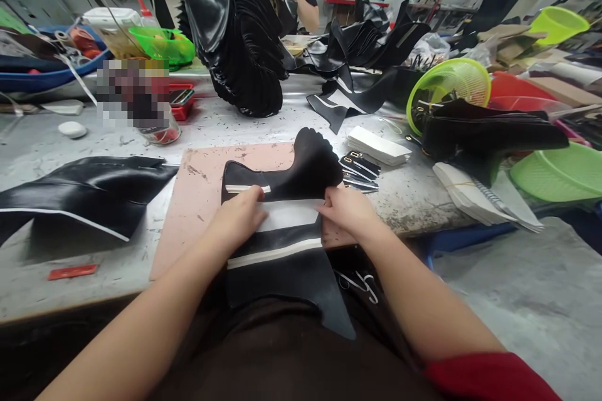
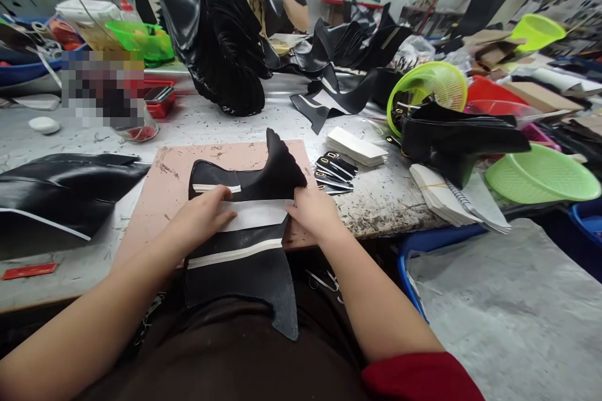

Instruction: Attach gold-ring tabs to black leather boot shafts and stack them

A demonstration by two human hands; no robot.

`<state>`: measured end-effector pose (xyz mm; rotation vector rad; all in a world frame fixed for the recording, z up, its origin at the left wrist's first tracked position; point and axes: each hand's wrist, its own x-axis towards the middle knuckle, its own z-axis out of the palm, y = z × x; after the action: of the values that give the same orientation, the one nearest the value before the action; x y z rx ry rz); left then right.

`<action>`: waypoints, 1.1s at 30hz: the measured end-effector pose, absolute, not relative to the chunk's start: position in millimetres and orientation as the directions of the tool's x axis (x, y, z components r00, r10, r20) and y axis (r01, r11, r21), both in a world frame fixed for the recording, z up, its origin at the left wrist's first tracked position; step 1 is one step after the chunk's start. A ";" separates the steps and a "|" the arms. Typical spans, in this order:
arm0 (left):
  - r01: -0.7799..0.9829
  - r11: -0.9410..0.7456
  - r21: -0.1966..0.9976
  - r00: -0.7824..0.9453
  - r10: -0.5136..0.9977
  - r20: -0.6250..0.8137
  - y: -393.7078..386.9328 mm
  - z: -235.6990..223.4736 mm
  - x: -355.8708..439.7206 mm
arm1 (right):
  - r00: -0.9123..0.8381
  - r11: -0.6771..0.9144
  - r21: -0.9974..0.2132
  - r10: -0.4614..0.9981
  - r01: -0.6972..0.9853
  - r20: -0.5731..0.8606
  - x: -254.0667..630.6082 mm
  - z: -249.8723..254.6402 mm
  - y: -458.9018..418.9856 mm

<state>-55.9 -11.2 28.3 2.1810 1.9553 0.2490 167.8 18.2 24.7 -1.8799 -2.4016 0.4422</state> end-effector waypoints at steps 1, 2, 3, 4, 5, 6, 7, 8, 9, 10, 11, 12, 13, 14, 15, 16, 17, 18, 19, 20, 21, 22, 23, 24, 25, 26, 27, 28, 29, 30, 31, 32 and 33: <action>0.966 -0.201 0.163 0.191 0.979 0.072 -14.3 29.6 -52.8 | -0.275 0.253 -0.195 0.956 0.948 -0.098 165.2 28.8 13.6; 0.950 -0.302 0.082 0.290 0.947 0.139 -17.2 29.6 -49.3 | -0.323 0.310 -0.173 0.945 0.935 -0.056 161.8 31.7 9.6; 0.912 -0.409 0.028 0.398 0.901 0.173 -19.7 28.2 -45.8 | -0.399 0.391 -0.194 0.917 0.900 -0.003 157.7 32.8 6.5; 0.858 -0.513 0.012 0.504 0.846 0.174 -21.6 25.3 -42.7 | -0.491 0.488 -0.250 0.870 0.836 0.056 153.0 31.9 4.7; 0.797 -0.603 0.030 0.593 0.791 0.150 -23.1 21.4 -40.6 | -0.572 0.574 -0.326 0.812 0.751 0.113 148.3 29.0 4.3; 0.744 -0.666 0.065 0.657 0.745 0.114 -24.1 16.9 -40.2 | -0.632 0.634 -0.404 0.758 0.659 0.159 144.0 24.1 4.9; 0.709 -0.698 0.102 0.694 0.716 0.075 -25.0 12.5 -41.9 | -0.670 0.665 -0.471 0.718 0.580 0.187 140.6 17.8 6.2; 0.695 -0.706 0.134 0.709 0.705 0.035 -25.7 8.8 -46.1 | -0.690 0.672 -0.519 0.696 0.528 0.199 138.4 10.6 7.6; 0.699 -0.698 0.158 0.707 0.707 -0.003 -26.5 6.2 -52.8 | -0.700 0.670 -0.546 0.686 0.503 0.197 137.7 3.2 8.7; 0.711 -0.681 0.175 0.696 0.717 -0.041 -27.4 5.1 -61.8 | -0.708 0.671 -0.547 0.680 0.500 0.188 138.3 -3.5 9.2; 0.726 -0.661 0.189 0.683 0.726 -0.080 -28.3 5.3 -72.4 | -0.720 0.680 -0.527 0.672 0.510 0.171 140.2 -9.0 8.8; 0.743 -0.638 0.202 0.665 0.738 -0.113 -29.4 6.5 -83.8 | -0.737 0.696 -0.491 0.659 0.524 0.149 142.7 -12.5 7.7; 0.761 -0.613 0.213 0.644 0.752 -0.138 -30.5 8.3 -94.9 | -0.759 0.716 -0.447 0.641 0.536 0.116 145.5 -13.9 6.2; 0.776 -0.590 0.224 0.626 0.766 -0.149 -31.6 10.3 -104.7 | -0.783 0.738 -0.402 0.617 0.542 0.078 147.8 -13.0 4.8; 0.787 -0.570 0.236 0.609 0.780 -0.145 -32.6 11.9 -112.3 | -0.806 0.762 -0.357 0.590 0.540 0.040 149.0 -9.8 3.7; 0.794 -0.553 0.251 0.594 0.794 -0.127 -33.3 12.9 -117.2 | -0.823 0.782 -0.316 0.568 0.537 0.010 148.6 -4.8 3.3; 0.802 -0.535 0.266 0.575 0.812 -0.100 -33.7 13.0 -119.3 | -0.833 0.798 -0.279 0.553 0.534 -0.015 146.2 1.5 3.7; 0.814 -0.510 0.278 0.546 0.835 -0.066 -33.7 12.4 -118.9 | -0.835 0.806 -0.242 0.549 0.541 -0.037 141.5 8.5 5.0; 0.831 -0.477 0.285 0.505 0.863 -0.027 -33.4 11.0 -116.5 | -0.829 0.805 -0.208 0.556 0.556 -0.064 134.8 15.4 7.0; 0.849 -0.441 0.290 0.456 0.890 0.016 -32.9 9.1 -113.1 | -0.820 0.800 -0.184 0.566 0.572 -0.089 126.3 21.4 9.4; 0.865 -0.407 0.293 0.410 0.910 0.054 -32.5 7.0 -109.3 | -0.813 0.794 -0.173 0.573 0.582 -0.107 116.6 26.0 12.2; 0.875 -0.380 0.300 0.373 0.924 0.083 -32.1 4.9 -106.0 | -0.811 0.792 -0.177 0.574 0.585 -0.113 106.6 28.7 14.8; 0.878 -0.362 0.312 0.349 0.932 0.101 -32.0 3.0 -103.6 | -0.816 0.793 -0.192 0.569 0.578 -0.104 97.1 29.5 17.1; 0.876 -0.352 0.330 0.336 0.936 0.107 -32.0 1.5 -102.1 | -0.823 0.798 -0.211 0.562 0.565 -0.080 88.7 28.5 18.9; 0.872 -0.342 0.350 0.327 0.939 0.103 -32.3 0.4 -101.6 | -0.830 0.804 -0.224 0.556 0.551 -0.048 82.0 26.3 19.9; 0.870 -0.329 0.368 0.317 0.944 0.095 -32.7 -0.2 -101.8 | -0.833 0.809 -0.226 0.554 0.543 -0.018 77.2 23.4 20.4; 0.869 -0.314 0.383 0.305 0.949 0.086 -33.2 -0.3 -102.4 | -0.832 0.812 -0.218 0.555 0.541 0.002 74.3 20.5 20.3; 0.869 -0.301 0.392 0.294 0.952 0.080 -33.6 -0.2 -103.2 | -0.831 0.815 -0.205 0.557 0.542 0.016 73.2 18.2 20.0; 0.870 -0.293 0.397 0.287 0.955 0.077 -34.0 0.1 -103.8 | -0.831 0.819 -0.192 0.556 0.541 0.025 73.4 16.8 19.6; 0.870 -0.288 0.401 0.282 0.956 0.075 -34.3 0.5 -104.3 | -0.835 0.824 -0.184 0.550 0.536 0.029 74.3 16.5 19.5; 0.869 -0.286 0.405 0.279 0.957 0.076 -34.5 0.6 -104.5 | -0.842 0.830 -0.186 0.538 0.525 0.026 75.6 17.3 19.8; 0.867 -0.285 0.409 0.278 0.958 0.077 -34.6 0.6 -104.7 | -0.848 0.834 -0.197 0.529 0.515 0.019 76.8 18.7 20.4; 0.864 -0.286 0.415 0.278 0.957 0.081 -34.5 0.1 -104.8 | -0.852 0.833 -0.215 0.524 0.509 0.013 77.5 20.6 21.3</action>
<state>-104.8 -34.5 0.1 2.2627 1.6677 0.4591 77.5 21.3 20.6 -0.8293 -2.9394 0.3146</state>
